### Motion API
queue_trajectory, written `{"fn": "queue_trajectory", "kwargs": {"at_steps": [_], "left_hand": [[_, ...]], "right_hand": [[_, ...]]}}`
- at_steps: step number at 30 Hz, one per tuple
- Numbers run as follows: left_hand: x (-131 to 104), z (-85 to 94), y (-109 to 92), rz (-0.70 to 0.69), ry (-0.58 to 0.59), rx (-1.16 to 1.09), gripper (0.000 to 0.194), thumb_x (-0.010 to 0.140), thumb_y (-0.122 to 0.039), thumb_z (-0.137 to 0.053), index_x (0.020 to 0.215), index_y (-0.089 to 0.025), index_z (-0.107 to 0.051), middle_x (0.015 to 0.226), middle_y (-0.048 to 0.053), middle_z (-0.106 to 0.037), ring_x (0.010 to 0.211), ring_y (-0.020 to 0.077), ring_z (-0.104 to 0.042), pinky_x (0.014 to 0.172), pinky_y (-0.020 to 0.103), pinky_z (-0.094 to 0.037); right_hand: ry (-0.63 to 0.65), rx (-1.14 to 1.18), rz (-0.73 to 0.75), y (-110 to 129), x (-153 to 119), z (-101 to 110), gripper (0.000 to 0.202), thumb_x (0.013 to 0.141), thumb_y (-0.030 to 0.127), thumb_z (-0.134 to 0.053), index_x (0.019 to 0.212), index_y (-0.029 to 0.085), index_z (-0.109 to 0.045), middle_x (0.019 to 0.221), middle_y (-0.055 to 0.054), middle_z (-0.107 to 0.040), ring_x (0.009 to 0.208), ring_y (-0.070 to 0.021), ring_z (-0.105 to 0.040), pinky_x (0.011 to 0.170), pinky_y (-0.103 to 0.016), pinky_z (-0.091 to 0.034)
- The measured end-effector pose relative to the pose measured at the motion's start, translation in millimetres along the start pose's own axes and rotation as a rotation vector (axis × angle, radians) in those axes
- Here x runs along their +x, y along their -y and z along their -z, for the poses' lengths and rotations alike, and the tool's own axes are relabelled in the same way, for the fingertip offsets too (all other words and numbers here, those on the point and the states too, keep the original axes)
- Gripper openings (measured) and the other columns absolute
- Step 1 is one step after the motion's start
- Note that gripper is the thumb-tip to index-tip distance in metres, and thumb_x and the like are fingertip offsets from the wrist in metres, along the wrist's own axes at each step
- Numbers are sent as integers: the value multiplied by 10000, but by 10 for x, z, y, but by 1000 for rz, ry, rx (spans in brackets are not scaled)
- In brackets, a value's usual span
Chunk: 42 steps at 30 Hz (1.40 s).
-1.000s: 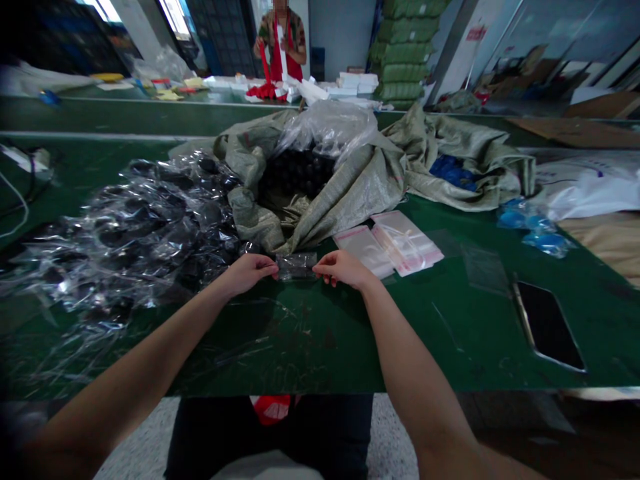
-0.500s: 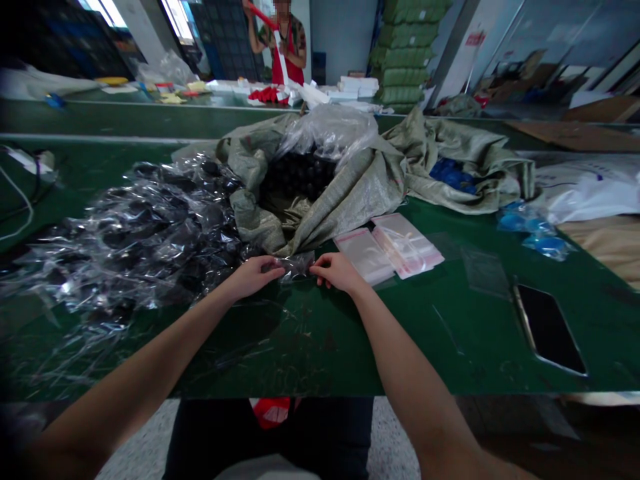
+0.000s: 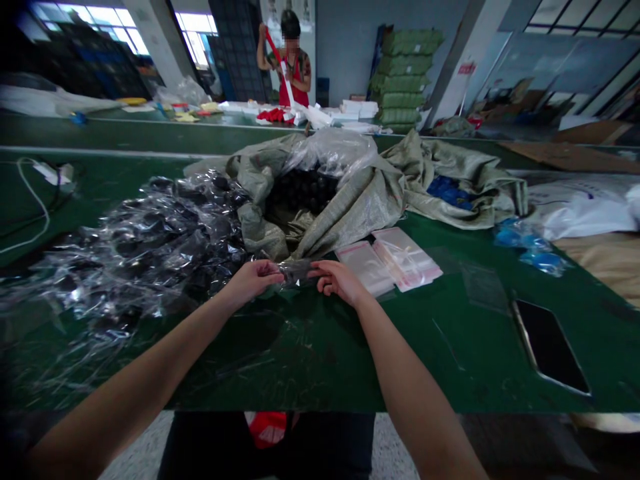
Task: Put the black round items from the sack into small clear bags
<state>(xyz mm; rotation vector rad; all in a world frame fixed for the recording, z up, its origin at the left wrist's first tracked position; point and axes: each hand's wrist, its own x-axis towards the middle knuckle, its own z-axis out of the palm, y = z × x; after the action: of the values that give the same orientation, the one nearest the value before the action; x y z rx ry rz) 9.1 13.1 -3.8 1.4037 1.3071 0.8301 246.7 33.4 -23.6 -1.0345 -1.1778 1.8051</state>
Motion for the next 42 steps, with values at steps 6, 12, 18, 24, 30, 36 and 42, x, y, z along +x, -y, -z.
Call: {"fn": "queue_trajectory", "kwargs": {"at_steps": [6,12,18,24,30,36,42], "left_hand": [[3,8,15,-73,28,4,269,678,-356,-743,736,-152,-577,621,-42,-564,497,64,-423,481,200,-314],[0,13,4,-145,50,-14,237,685,-310,-735,739,-157,-563,628,-50,-553,566,86,-485,538,206,-383],[10,14,-9,-203,52,-50,223,667,-284,-737,703,-153,-560,656,-44,-563,643,99,-530,632,229,-433],[-37,23,-57,-147,80,-110,255,677,-307,-747,734,-156,-550,651,-50,-559,591,83,-509,563,206,-402],[-74,3,-56,-102,131,-201,311,702,-354,-753,752,-164,-512,576,-86,-466,436,33,-350,399,177,-234],[-65,-6,-36,-129,153,-240,330,725,-397,-747,780,-157,-526,591,-78,-480,421,24,-341,381,174,-227],[-56,2,-22,-122,141,-270,358,709,-406,-766,790,-161,-518,598,-81,-479,410,16,-327,374,174,-216]], "right_hand": [[-38,-193,48,-91,27,-50,466,734,429,-773,1078,137,-658,535,59,-546,409,-44,-388,373,-169,-288],[124,-43,-1,-104,-16,-55,481,706,432,-802,1082,173,-651,838,-23,-658,628,-91,-597,436,-157,-431],[258,99,-79,-68,-59,-95,629,748,675,-651,1163,204,-608,1051,-109,-708,776,-201,-711,513,-247,-548],[60,58,59,-123,26,-187,390,652,454,-839,818,147,-667,695,-20,-695,556,-96,-636,540,-200,-529],[44,96,115,-170,54,-184,407,584,491,-864,696,150,-670,608,-8,-667,469,-86,-584,447,-193,-472],[26,85,159,-176,45,-199,428,592,518,-852,624,140,-654,560,-12,-640,427,-77,-549,394,-181,-435],[54,104,140,-111,-2,-228,401,565,445,-886,757,154,-689,640,-12,-685,491,-90,-606,465,-194,-500]]}}
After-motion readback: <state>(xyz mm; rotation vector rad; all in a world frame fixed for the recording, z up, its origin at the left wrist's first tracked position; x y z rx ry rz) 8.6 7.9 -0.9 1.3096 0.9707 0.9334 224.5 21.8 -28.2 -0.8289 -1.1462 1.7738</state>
